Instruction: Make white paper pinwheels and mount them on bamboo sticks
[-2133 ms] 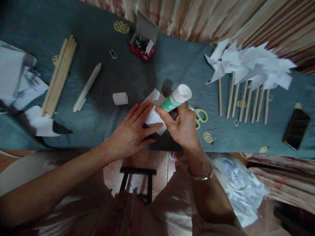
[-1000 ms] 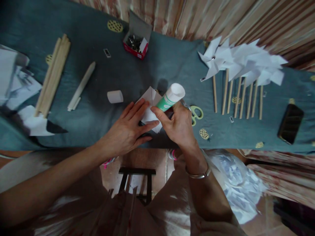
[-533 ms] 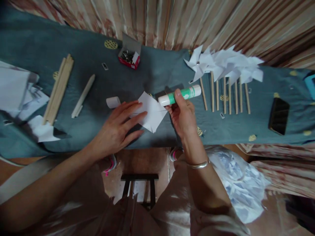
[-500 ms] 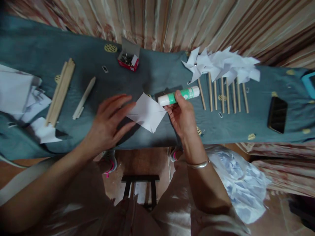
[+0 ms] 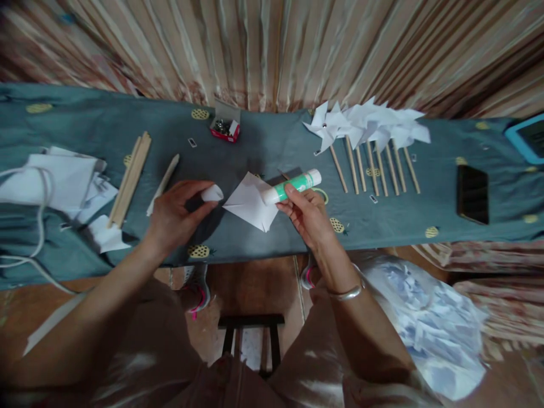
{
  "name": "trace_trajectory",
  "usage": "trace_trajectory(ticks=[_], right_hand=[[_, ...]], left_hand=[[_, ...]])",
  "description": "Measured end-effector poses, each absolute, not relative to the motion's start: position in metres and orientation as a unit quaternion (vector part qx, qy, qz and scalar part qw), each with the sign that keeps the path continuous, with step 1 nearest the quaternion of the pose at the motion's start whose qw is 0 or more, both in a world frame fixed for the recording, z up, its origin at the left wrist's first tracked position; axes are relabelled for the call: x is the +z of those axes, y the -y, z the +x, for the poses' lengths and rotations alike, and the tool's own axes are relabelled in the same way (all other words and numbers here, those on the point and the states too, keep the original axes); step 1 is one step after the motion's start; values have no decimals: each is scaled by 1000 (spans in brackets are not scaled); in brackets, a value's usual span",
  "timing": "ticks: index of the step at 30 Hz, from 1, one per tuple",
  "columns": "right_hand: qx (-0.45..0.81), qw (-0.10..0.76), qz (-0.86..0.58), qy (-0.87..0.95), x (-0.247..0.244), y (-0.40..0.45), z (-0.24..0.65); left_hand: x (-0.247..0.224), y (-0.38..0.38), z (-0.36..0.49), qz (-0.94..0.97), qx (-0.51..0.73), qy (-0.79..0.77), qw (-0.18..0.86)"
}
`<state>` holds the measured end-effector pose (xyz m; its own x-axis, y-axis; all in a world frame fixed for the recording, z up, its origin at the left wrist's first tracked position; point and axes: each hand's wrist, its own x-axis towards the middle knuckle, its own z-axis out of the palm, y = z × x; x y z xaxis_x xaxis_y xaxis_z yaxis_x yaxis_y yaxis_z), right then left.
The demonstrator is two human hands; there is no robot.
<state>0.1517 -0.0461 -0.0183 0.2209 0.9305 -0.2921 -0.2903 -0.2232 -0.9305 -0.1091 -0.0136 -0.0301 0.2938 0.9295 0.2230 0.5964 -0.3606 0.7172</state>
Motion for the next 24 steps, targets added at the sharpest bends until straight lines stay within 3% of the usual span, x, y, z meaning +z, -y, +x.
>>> trace_trajectory(ticks=[4,7,24], right_hand=[[604,570,-500,246,-15,52,144],[617,577,-478,239,-14,52,137],[624,574,-467,252,-15,49,131]], left_hand=[[-23,25,-87,679,380,-460,428],[-22,29,-74,647,396,-432,488],[-26,29,-66,647,423,-411,482]])
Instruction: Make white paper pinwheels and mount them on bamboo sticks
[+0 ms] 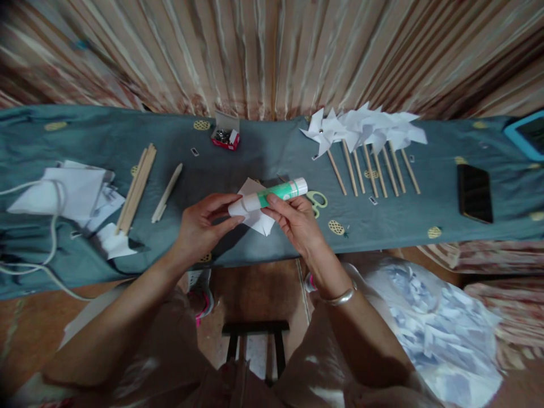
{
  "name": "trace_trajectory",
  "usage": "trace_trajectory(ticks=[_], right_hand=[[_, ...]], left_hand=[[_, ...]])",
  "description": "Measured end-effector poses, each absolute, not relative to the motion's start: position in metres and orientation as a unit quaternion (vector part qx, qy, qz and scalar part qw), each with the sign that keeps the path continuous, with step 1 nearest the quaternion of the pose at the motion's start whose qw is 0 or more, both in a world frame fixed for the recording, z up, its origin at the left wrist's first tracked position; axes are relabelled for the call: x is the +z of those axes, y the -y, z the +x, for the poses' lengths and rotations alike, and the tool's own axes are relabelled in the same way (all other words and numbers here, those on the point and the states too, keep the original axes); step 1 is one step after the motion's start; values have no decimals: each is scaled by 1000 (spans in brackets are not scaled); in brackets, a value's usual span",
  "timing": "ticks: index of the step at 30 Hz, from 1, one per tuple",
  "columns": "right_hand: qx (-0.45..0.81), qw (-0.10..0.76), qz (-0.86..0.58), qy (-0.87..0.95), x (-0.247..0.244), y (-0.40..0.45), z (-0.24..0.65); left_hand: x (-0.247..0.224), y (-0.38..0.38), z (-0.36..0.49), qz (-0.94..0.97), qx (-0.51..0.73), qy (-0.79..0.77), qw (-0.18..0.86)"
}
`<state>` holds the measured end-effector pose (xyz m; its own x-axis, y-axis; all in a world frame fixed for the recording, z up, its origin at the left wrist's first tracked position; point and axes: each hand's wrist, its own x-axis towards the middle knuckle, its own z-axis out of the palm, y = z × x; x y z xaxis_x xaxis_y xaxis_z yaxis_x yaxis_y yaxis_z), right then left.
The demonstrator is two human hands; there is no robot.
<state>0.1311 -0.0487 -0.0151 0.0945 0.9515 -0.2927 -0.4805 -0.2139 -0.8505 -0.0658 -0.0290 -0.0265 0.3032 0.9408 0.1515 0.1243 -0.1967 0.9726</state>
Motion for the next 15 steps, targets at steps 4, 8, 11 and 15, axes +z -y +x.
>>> trace_trajectory(ticks=[4,8,11,15], right_hand=[[621,568,-470,266,-15,48,131],[618,562,-480,269,-13,48,129],[614,557,-489,271,-13,48,127],[612,557,-489,274,-15,47,124]], left_hand=[[-29,29,-67,664,430,-410,454],[-28,29,-69,697,422,-415,405],[-25,30,-69,721,417,-413,368],[-22,30,-68,740,431,-400,326]])
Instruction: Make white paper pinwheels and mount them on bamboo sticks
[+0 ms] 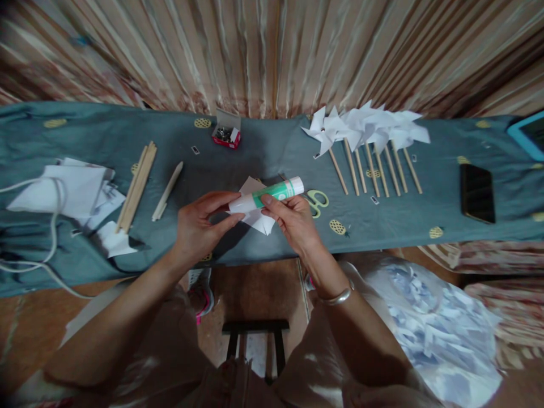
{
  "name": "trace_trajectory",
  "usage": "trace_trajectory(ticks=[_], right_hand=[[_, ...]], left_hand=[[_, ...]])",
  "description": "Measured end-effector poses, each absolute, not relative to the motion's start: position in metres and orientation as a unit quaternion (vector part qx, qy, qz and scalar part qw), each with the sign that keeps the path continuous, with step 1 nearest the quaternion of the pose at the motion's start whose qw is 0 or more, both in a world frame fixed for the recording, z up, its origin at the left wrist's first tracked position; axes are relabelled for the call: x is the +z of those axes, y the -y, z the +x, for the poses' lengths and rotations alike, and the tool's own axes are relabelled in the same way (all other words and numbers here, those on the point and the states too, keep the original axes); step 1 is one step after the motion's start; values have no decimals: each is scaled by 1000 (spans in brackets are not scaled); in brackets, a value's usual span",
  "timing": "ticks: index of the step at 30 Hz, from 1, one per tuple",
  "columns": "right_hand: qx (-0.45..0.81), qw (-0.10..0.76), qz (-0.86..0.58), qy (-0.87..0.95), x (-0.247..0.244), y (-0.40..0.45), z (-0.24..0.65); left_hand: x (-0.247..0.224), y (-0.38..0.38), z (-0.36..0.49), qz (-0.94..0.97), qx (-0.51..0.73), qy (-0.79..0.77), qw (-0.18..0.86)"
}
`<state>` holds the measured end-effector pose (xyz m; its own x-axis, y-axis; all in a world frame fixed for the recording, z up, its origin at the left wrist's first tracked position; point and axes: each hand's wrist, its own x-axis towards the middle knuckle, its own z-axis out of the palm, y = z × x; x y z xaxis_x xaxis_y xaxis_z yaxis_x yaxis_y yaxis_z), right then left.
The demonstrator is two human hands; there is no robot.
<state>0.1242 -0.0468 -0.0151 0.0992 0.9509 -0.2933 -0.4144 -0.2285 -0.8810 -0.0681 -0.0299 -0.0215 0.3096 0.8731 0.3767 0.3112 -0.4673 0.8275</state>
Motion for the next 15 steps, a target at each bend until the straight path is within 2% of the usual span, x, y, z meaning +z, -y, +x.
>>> trace_trajectory(ticks=[5,15], right_hand=[[627,555,-480,260,-14,45,117],[625,540,-496,268,-12,44,100]], left_hand=[[-22,31,-69,741,434,-413,304],[-19,30,-75,728,415,-426,342]])
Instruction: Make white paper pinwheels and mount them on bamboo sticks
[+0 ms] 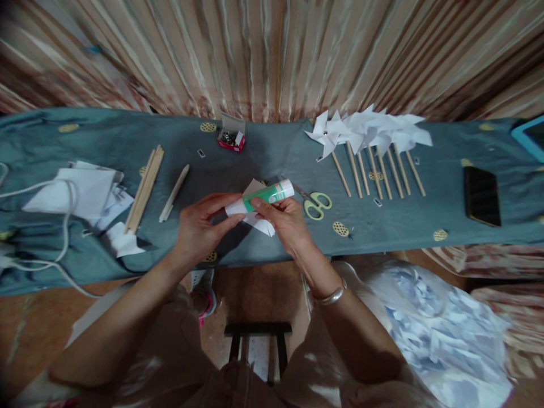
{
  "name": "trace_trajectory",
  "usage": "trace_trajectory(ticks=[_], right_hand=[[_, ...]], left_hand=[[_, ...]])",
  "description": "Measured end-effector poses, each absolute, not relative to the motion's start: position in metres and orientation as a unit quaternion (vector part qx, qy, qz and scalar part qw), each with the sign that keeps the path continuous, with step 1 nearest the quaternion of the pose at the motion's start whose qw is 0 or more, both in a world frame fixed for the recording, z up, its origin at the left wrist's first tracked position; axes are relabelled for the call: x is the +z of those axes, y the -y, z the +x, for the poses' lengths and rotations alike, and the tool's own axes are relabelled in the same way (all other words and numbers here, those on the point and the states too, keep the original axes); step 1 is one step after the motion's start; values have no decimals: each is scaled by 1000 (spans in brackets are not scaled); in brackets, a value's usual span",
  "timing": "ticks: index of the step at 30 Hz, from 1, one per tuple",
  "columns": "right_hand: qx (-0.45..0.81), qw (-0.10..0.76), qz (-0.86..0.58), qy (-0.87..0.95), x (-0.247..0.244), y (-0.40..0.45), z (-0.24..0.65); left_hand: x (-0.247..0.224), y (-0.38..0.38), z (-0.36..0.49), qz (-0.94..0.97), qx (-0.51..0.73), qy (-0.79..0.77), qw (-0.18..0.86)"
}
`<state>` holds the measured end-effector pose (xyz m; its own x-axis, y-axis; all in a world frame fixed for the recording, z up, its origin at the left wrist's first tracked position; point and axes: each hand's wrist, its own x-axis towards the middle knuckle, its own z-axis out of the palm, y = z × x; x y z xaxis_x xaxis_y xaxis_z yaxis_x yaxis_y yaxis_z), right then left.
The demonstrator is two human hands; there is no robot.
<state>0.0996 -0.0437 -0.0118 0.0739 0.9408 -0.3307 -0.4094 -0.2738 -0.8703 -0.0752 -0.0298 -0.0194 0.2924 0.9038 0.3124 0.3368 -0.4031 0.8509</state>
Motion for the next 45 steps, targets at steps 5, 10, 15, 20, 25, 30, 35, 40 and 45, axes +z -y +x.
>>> trace_trajectory(ticks=[5,10,15,20,25,30,35,40,45], right_hand=[[599,521,-505,340,-17,46,100],[508,519,-545,418,-21,48,126],[316,430,-595,601,-25,62,150],[201,328,-552,740,-31,75,155],[180,302,-551,757,-35,80,157],[178,300,-549,759,-34,79,158],[190,305,-553,751,-34,78,158],[195,311,-551,750,-32,78,159],[224,317,-558,733,-32,81,159]], left_hand=[[-21,29,-73,682,426,-439,401],[-24,18,-91,640,408,-526,383],[-39,-3,-125,719,395,-532,210],[-44,-3,-129,806,370,-454,86],[-40,24,-93,893,308,-320,73],[-44,34,-67,921,267,-279,59],[-44,33,-66,929,259,-261,41],[-44,34,-68,935,246,-254,35],[-43,33,-63,922,263,-276,63]])
